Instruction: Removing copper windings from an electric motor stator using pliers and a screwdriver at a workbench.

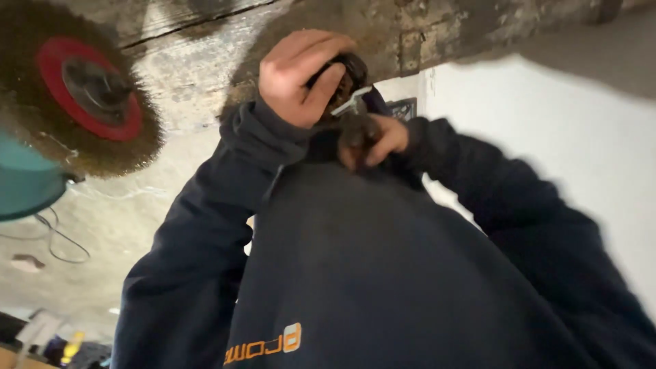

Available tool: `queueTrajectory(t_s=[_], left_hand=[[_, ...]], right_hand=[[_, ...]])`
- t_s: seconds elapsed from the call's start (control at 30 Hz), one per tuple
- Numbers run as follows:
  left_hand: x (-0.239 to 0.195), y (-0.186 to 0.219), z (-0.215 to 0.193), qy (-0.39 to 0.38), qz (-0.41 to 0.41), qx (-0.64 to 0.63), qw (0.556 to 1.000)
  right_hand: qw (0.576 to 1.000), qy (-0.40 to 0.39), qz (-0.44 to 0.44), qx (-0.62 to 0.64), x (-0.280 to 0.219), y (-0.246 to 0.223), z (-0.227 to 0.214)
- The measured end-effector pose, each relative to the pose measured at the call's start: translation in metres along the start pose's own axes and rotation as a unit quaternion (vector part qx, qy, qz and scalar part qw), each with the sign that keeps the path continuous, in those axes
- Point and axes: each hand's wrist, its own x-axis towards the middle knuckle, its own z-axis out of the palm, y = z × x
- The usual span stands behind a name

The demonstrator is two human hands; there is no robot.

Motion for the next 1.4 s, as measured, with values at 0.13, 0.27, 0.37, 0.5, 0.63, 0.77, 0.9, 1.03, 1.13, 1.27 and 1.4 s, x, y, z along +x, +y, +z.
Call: queueTrajectory(t_s=[0.13,0.27,0.37,0.5,0.63,0.77,0.9,1.03,1.13,1.27,1.4], left_hand=[[0.001,0.006,0.002,0.005,-0.015,-0.008,1.0],[-0.006,0.004,0.006,0.003,0.009,-0.006,1.0],[-0.002,0.01,0.002,0.006,0.042,-0.007,0.999],[-0.008,0.005,0.009,0.052,0.073,-0.018,0.996],[-0.013,0.004,0.006,0.059,0.077,-0.038,0.995],[-0.008,0.006,0.004,0.01,0.052,0.005,0.999],[0.013,0.039,-0.019,-0.076,0.107,0.067,0.989],[0.025,0.051,-0.011,-0.107,0.177,0.147,0.967],[0.033,0.048,-0.005,-0.084,0.166,0.127,0.974],[0.032,0.043,0.0,-0.05,0.086,0.077,0.992],[0.016,0.025,0.01,0.031,-0.04,-0.03,0.998]], right_hand=[[0.999,0.049,-0.01,0.012,-0.013,-0.012,0.017],[0.938,0.227,0.114,-0.234,-0.03,-0.052,0.06],[0.801,0.329,0.139,-0.48,-0.02,-0.085,0.106],[0.713,0.45,0.09,-0.53,0.009,-0.106,0.176],[0.638,0.467,0.024,-0.612,-0.001,-0.065,0.165],[0.803,0.393,0.117,-0.432,-0.026,-0.048,0.148],[0.888,0.388,0.018,-0.246,-0.059,0.003,0.125],[0.894,0.419,-0.133,-0.09,-0.065,0.046,0.091],[0.87,0.461,-0.144,-0.104,-0.059,0.001,0.078],[0.675,0.542,0.038,-0.499,-0.054,-0.075,0.062],[0.519,0.497,0.002,-0.696,-0.048,-0.124,0.008]])
